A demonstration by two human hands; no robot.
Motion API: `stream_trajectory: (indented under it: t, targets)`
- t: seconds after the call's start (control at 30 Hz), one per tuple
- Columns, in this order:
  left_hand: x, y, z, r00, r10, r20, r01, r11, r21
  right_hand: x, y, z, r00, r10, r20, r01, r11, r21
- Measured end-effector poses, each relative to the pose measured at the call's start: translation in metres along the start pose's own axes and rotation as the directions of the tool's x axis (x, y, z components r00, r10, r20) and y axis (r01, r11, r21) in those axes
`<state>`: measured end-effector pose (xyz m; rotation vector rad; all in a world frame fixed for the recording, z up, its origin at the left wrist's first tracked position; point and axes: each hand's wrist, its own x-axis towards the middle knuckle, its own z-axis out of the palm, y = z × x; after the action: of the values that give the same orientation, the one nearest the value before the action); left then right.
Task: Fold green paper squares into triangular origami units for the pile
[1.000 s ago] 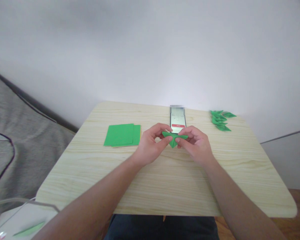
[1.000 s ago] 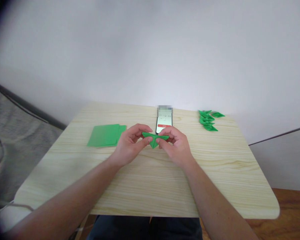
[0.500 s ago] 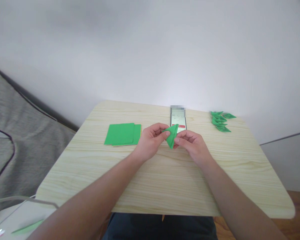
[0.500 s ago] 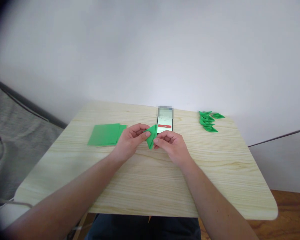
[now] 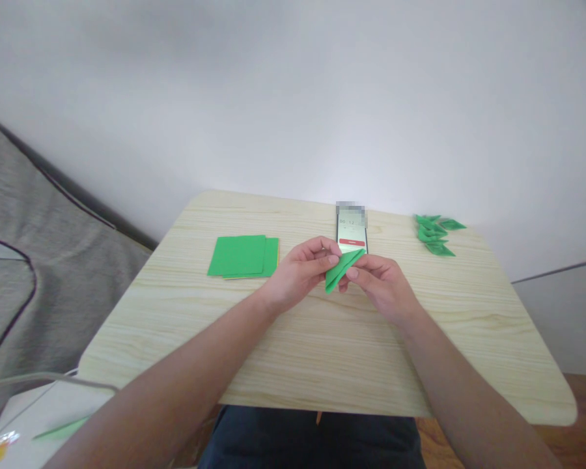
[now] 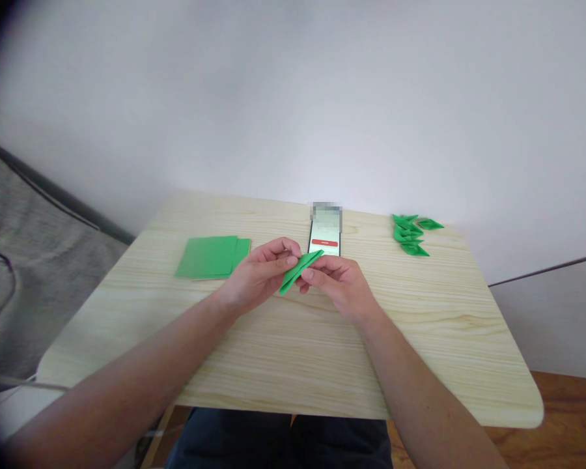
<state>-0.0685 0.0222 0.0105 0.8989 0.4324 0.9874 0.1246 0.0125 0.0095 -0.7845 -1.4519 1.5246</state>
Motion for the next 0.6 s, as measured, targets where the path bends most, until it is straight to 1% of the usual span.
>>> stream_trajectory:
  t: [0.13, 0.3, 0.43, 0.6]
  targets:
    - [-0.0003, -0.0009, -0.0006, 1.000, 0.001, 0.021, -0.001, 1.000, -0.023, -0.0001, -0.0061, 0.0031, 1.000, -0.008, -0.024, 0.007, 0.999, -0.048]
    - [0.0001, -0.0018, -0.0020, 1.000, 0.001, -0.014, -0.001, 1.000, 0.006, -0.0009, -0.0053, 0.0025, 0.998, -0.001, -0.067, -0.007, 0.993, -0.115]
    - [0.0003, -0.0016, -0.0022, 1.000, 0.007, -0.014, -0.007, 1.000, 0.004, -0.0013, -0.0032, 0.0012, 0.997, -0.011, -0.073, 0.003, 0.994, -0.107]
    - [-0.0009, -0.0003, -0.0006, 1.000, -0.014, -0.012, 0.014, 1.000, -0.024, -0.0014, -0.0053, 0.0028, 0.997, -0.007, -0.075, -0.001, 0.994, -0.107]
